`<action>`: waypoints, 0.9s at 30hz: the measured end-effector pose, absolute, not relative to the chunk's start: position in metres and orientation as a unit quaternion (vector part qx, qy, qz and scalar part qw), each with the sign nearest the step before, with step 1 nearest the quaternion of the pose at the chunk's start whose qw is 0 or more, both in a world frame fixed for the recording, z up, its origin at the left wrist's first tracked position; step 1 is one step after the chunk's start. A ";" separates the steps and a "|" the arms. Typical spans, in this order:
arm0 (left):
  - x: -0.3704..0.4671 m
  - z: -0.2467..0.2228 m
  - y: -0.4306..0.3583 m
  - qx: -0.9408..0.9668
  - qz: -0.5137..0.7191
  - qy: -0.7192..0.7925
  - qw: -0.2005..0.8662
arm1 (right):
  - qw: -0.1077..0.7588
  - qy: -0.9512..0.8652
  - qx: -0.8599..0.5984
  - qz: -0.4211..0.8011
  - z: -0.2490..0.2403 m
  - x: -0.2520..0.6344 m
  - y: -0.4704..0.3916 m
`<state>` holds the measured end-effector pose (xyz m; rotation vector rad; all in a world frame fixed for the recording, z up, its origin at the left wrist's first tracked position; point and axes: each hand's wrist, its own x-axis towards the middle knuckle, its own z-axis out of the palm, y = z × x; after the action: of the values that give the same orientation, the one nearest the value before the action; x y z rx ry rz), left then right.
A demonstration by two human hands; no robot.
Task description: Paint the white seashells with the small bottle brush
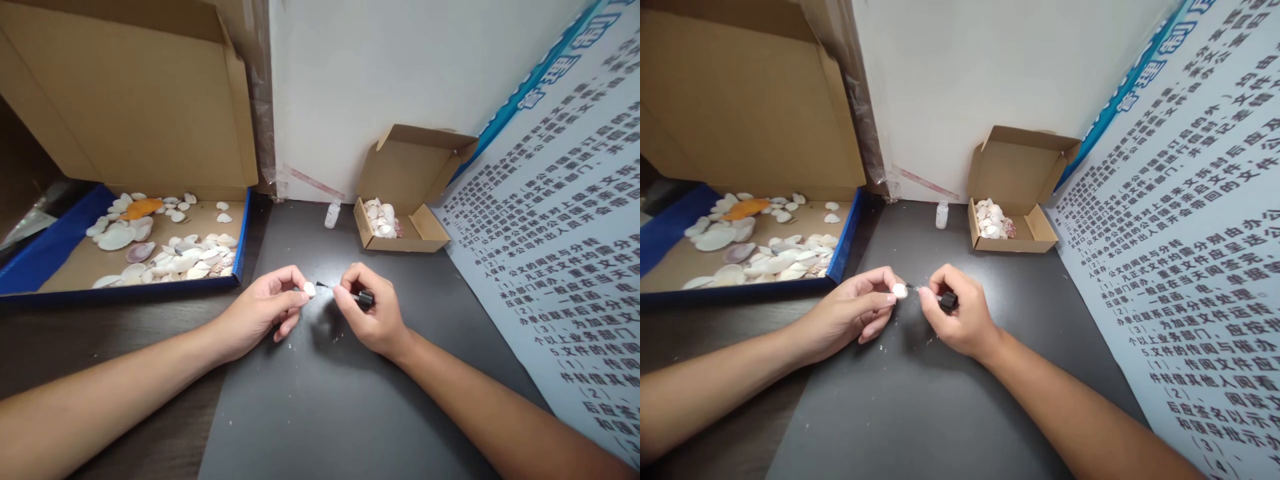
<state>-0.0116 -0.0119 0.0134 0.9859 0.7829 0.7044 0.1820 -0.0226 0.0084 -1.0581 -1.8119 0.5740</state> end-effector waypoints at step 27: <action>-0.012 0.005 -0.012 0.566 0.309 0.333 0.688 | 0.461 -0.765 -0.389 0.225 0.008 0.180 -0.025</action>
<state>-0.0124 -0.0117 0.0053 1.2674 0.7452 0.6913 0.1798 -0.0251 0.0083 -0.9580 -1.8816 0.5540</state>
